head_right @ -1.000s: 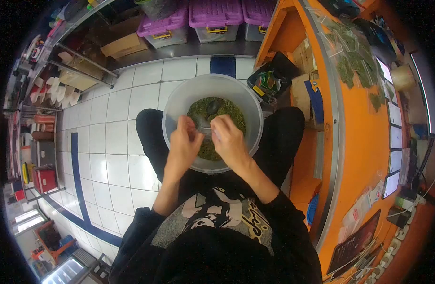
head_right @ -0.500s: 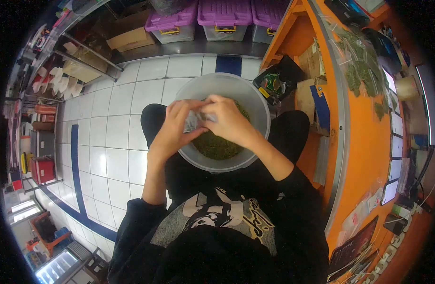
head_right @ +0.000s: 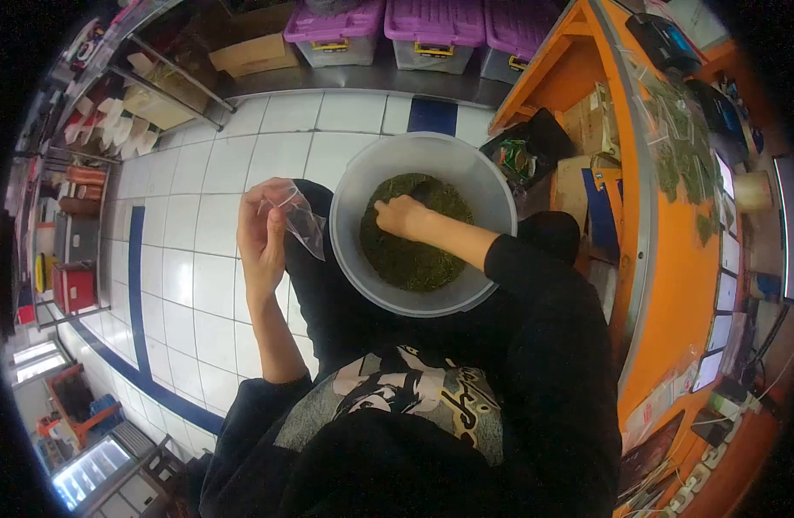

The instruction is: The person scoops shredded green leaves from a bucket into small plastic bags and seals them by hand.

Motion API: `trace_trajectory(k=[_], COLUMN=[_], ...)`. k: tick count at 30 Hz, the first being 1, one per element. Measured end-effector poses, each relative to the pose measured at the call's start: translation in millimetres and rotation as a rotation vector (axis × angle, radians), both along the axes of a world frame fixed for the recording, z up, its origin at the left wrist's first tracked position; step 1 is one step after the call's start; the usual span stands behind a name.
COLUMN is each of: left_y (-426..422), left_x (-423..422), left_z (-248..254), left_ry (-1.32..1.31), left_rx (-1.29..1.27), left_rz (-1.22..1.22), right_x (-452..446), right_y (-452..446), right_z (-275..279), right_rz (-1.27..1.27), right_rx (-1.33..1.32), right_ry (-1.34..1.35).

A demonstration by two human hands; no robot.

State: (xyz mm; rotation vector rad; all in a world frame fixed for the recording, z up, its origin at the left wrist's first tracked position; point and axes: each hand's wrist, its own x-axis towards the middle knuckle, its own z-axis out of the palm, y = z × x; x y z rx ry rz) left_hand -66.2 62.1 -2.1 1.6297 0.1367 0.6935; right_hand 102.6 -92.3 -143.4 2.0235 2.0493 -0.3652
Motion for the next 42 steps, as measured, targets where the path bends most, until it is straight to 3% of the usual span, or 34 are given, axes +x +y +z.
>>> trace_trajectory(k=[2, 3, 5, 6, 7, 9, 13, 16, 17, 19, 22, 26, 29, 34, 37, 39, 40, 42], left_y=[6, 9, 12, 12, 12, 11, 6, 4, 4, 3, -7, -33, -54, -89, -97, -99, -99, -99], left_x=[-4, -4, -7, -8, -8, -6, -8, -13, -13, -10, -3, 12, 24, 40, 49, 54, 55, 55], left_z=[-7, -9, -9, -9, -10, -12, -5, -2, -2, -1, 0, 3, -2, -12, -24, -31, -34, -36], left_ry=[-0.028, -0.064, -0.038, -0.009, -0.011, -0.095, -0.068, -0.053, -0.049, -0.051, -0.095, -0.037, 0.08, 0.122, 0.061, 0.019, 0.019, 0.02], left_rx=[-0.048, -0.091, -0.079, -0.063, -0.066, -0.142, -0.14, -0.141, -0.133, -0.125, -0.153, -0.129, 0.154, 0.337, 0.442, 0.48, 0.481, 0.45], left_rz=[-0.036, -0.075, -0.051, -0.027, -0.028, -0.08, -0.037, -0.013, -0.005, -0.006, -0.035, -0.114, -0.119, -0.104, -0.073, -0.041, -0.045, -0.047], right_x=[7, 9, 14, 17, 13, -2, -14, 17, 19, 37, 46, 38, 38, 23, -3, -24, -24, -29], right_y=[-3, -1, 2, 2, 3, 5, 5, 2, -2, -16, -58, -84, -97, -104, -97, -89, -94, -98], right_z=[12, 19, 32, 37, 40, 43, 1, -12, 24, 35, 107, 130, 148, 183, 188, 182, 189, 198], right_rz=[-0.155, -0.157, -0.349, -0.444, -0.445, -0.952, -0.997, -1.223, -1.273, -1.339, -1.398, -1.385, -1.307, -1.211, -1.105, -0.799, -0.651, -0.662], right_rx=[0.204, 0.202, 0.788, 0.843, 0.841, 0.585, 0.445, 0.415, 0.384, 0.42, 0.51, 0.831, 0.984, 1.176, 1.174, 1.224, 1.156, 1.235], right_ry=[0.273, 0.272, 0.541, 0.581, 0.578, 1.039, 1.161, 1.357, 1.344, 1.606, 1.66, 1.698, 1.665, 1.547, 1.357, 1.004, 0.663, 0.645])
